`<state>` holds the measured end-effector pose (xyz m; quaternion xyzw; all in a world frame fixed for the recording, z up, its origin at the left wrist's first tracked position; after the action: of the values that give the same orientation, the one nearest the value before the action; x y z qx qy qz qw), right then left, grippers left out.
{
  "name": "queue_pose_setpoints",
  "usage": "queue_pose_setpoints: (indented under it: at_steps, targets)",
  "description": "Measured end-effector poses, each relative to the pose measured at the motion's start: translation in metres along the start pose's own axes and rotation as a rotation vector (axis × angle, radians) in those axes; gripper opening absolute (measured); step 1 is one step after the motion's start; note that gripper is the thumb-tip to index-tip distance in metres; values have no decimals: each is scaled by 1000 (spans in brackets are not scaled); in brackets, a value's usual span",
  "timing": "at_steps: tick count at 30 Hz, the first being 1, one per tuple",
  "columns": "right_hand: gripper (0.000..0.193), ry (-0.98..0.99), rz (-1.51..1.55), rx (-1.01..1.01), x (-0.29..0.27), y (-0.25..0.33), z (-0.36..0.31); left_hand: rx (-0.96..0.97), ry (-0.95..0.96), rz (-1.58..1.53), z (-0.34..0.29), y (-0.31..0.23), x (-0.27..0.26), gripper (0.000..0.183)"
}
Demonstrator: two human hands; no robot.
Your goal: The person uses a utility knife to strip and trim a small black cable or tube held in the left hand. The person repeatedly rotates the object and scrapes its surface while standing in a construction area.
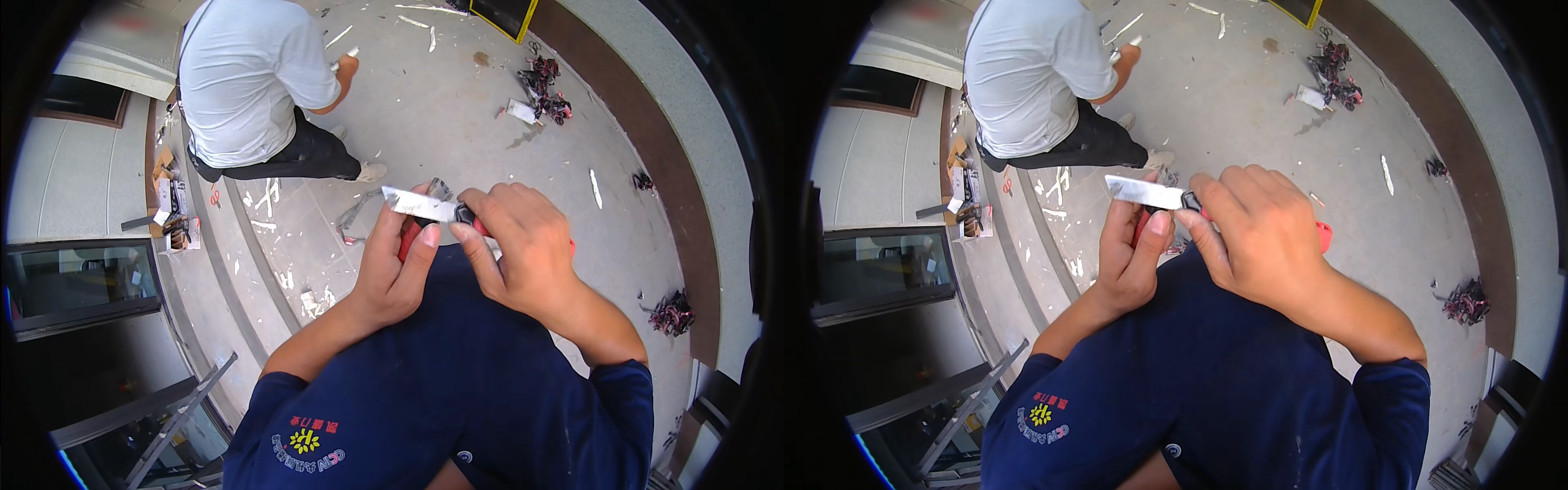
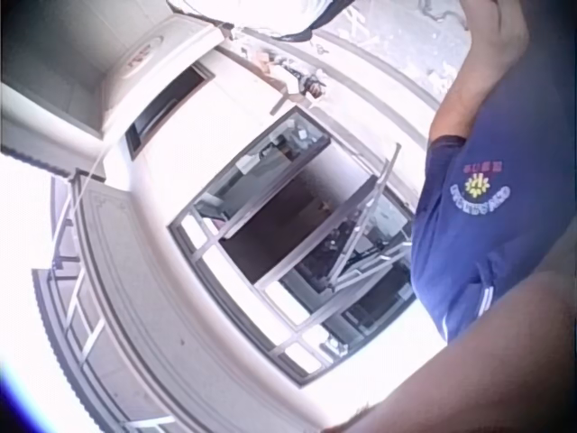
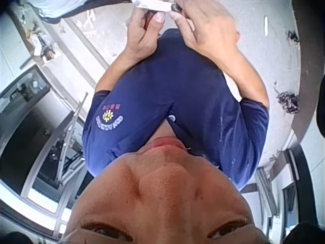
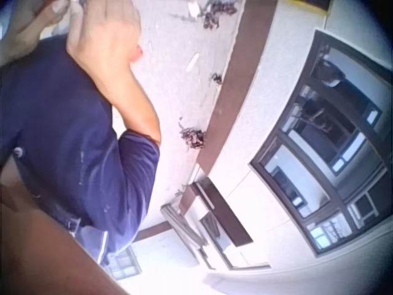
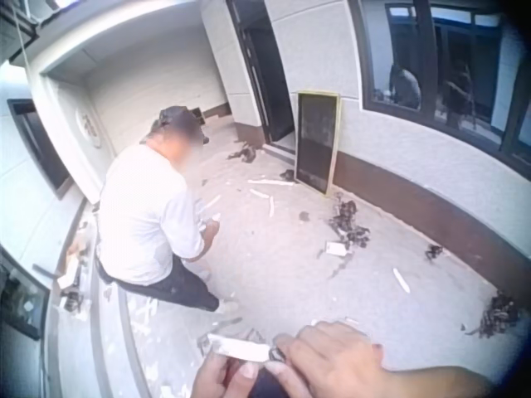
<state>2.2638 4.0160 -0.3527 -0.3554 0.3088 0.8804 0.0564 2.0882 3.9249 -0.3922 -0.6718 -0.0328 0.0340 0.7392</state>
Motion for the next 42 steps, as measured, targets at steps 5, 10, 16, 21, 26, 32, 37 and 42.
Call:
queue_pose_setpoints:
  at_steps: [5, 10, 16, 21, 26, 32, 37, 42]
  targets:
    - [24, -19, -6, -4, -2, -2, 0, 32, 18, -5, 2, 0, -1, 48]
    - [23, -53, -18, 1, -6, -4, 5, 148, 59, 73, 9, 0, -2, 47]
    - [23, -37, -15, 9, -5, -4, 6, 92, 8, -24, 8, 2, 1, 44]
    - [22, -35, 2, 15, -4, -6, 6, 158, 15, 10, 12, 5, 1, 44]
    - [24, -10, 1, 24, -2, -6, 7, 130, 2, -48, 14, 0, 4, 39]
    - [24, 0, -6, 33, -2, -6, 8, 106, 20, -58, 14, 1, 1, 42]
    - [24, 7, 18, 23, -2, -4, 7, 108, 29, -61, 15, 0, 2, 47]
    - [24, 4, -15, 34, -4, -5, 10, 41, 17, -99, 14, -1, 1, 41]
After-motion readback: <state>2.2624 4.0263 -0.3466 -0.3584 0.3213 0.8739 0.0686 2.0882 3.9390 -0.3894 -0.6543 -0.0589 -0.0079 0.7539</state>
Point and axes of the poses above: each hand's wrist, its own z-axis towards the middle knuckle, its own x-axis out of the palm, y = z × x, the point moved 2 cm from there along z, towards the middle knuckle
